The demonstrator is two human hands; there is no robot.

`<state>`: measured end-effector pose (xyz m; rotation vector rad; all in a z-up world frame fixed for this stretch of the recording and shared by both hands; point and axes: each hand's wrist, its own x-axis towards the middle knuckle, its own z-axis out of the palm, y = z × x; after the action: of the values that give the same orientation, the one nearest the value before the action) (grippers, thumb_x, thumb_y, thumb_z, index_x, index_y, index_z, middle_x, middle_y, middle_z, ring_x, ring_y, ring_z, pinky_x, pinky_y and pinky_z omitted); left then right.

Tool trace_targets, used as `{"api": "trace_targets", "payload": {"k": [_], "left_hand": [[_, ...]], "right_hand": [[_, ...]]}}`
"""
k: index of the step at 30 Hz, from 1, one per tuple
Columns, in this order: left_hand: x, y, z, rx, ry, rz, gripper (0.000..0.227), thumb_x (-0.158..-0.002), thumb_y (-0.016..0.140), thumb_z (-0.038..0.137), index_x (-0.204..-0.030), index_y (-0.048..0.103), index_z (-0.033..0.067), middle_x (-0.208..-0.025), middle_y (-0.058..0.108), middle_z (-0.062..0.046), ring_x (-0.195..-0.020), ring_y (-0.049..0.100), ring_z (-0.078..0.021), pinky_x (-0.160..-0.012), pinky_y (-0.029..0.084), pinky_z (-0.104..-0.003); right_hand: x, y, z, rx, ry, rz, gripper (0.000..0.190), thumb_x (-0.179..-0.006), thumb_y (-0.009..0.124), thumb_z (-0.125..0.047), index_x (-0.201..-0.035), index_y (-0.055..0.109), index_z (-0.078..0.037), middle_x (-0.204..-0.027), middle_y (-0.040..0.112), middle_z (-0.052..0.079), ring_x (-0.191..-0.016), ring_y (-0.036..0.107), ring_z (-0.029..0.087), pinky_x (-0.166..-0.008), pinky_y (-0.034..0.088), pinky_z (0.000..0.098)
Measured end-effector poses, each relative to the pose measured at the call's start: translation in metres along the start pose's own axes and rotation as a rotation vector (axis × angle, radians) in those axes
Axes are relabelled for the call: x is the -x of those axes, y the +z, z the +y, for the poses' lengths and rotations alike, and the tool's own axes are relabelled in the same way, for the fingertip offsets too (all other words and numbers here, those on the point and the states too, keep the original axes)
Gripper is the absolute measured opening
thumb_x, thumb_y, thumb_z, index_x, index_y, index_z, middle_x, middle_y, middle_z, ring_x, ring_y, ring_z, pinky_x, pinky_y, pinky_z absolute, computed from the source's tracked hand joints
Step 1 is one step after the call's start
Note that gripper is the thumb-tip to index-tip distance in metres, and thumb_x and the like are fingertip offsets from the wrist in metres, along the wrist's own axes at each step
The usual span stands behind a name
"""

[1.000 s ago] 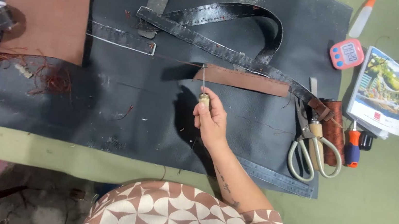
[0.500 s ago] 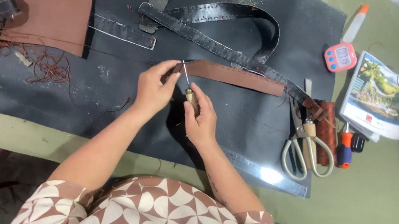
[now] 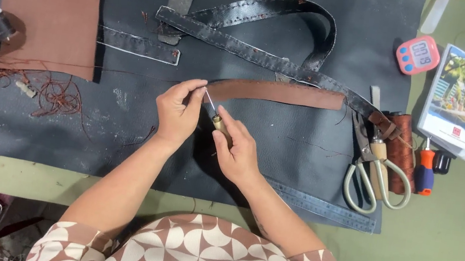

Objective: Using a leather awl to manipulate thread and prepare leather strips on a workbench.

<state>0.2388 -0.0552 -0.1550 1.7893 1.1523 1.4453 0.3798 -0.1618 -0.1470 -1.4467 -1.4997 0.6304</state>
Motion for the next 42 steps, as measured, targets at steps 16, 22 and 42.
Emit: {"api": "trace_targets", "payload": {"k": [16,22,42], "left_hand": [[0.01,-0.001,-0.01,-0.013,0.161,-0.154,0.013,-0.101,0.066,0.008,-0.105,0.078,0.0073,-0.079,0.075,-0.006,-0.073,0.073,-0.0246,-0.065,0.06,-0.034],[0.01,-0.003,-0.012,-0.046,0.224,-0.2,0.013,-0.102,0.065,0.008,-0.105,0.078,0.0061,-0.08,0.075,-0.007,-0.073,0.074,-0.0276,-0.064,0.06,-0.036],[0.007,-0.001,0.003,-0.041,0.252,-0.157,0.011,-0.101,0.067,0.005,-0.1,0.078,0.0028,-0.071,0.071,-0.009,-0.067,0.072,-0.0299,-0.058,0.059,-0.036]], "right_hand": [[-0.004,-0.023,-0.008,-1.446,0.829,-0.282,0.053,-0.107,0.046,-0.022,-0.159,0.037,-0.023,-0.067,0.044,0.0,-0.041,0.039,0.005,-0.033,0.034,0.0156],[0.001,-0.017,-0.013,0.005,0.13,-0.103,0.047,-0.099,0.062,-0.01,-0.145,0.06,-0.017,-0.098,0.078,0.014,-0.094,0.075,0.031,-0.08,0.06,0.0397],[0.0,-0.022,0.003,-1.499,0.743,-0.331,0.048,-0.109,0.042,-0.021,-0.157,0.042,-0.027,-0.062,0.039,-0.001,-0.038,0.03,0.005,-0.033,0.029,0.0127]]}}
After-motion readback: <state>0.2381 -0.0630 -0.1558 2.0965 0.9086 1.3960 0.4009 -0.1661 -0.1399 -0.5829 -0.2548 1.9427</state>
